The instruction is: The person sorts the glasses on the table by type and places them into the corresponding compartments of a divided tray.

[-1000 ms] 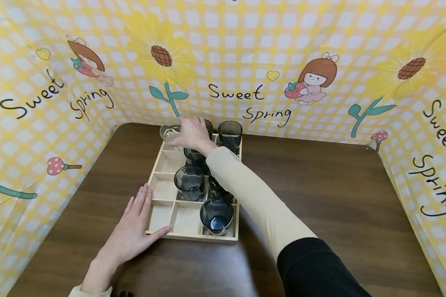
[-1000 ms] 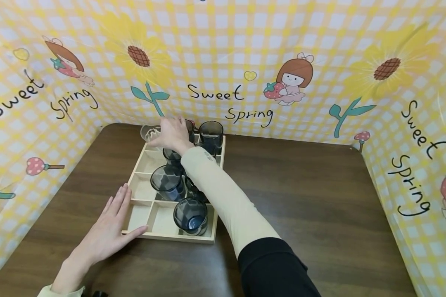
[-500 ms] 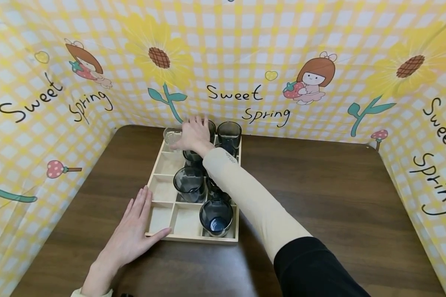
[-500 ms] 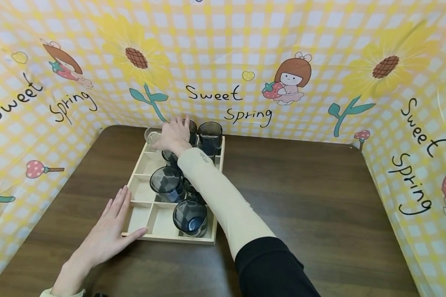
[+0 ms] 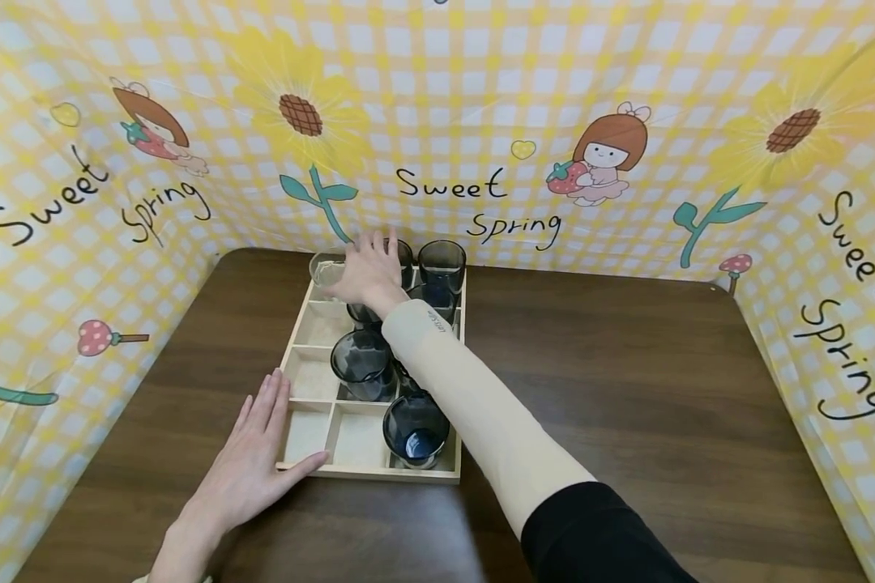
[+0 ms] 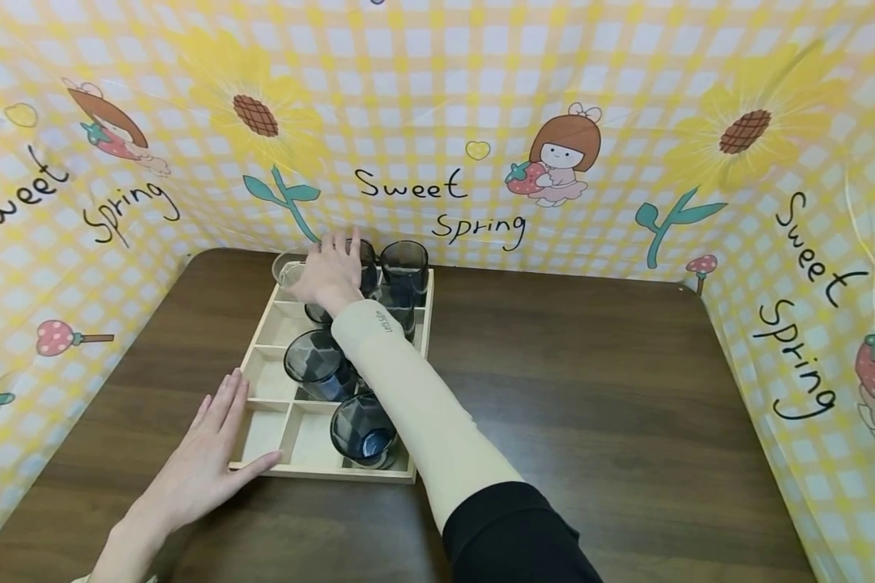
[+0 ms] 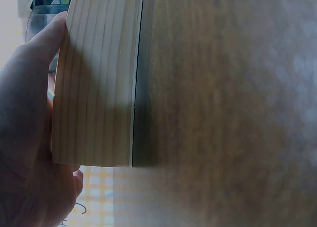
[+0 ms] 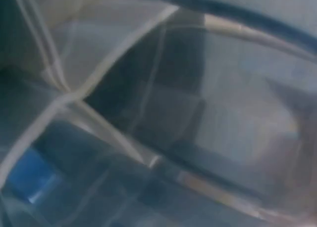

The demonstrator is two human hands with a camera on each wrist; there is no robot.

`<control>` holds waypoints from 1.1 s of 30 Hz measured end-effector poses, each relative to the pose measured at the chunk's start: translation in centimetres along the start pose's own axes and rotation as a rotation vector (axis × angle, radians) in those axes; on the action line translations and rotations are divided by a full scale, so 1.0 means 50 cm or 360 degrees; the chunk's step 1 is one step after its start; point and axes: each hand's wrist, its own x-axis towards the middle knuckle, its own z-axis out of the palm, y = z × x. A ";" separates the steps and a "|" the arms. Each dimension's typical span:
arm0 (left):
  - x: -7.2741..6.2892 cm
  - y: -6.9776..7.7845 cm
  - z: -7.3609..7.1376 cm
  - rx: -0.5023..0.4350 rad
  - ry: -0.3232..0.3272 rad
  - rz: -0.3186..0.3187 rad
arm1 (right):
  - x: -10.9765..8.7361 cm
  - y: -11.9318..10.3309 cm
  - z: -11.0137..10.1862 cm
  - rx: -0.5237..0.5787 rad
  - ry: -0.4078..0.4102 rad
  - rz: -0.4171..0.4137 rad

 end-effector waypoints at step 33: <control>-0.011 0.002 0.002 -0.0009 0.0059 0.0043 | -0.024 0.013 -0.026 0.0133 -0.0144 -0.0249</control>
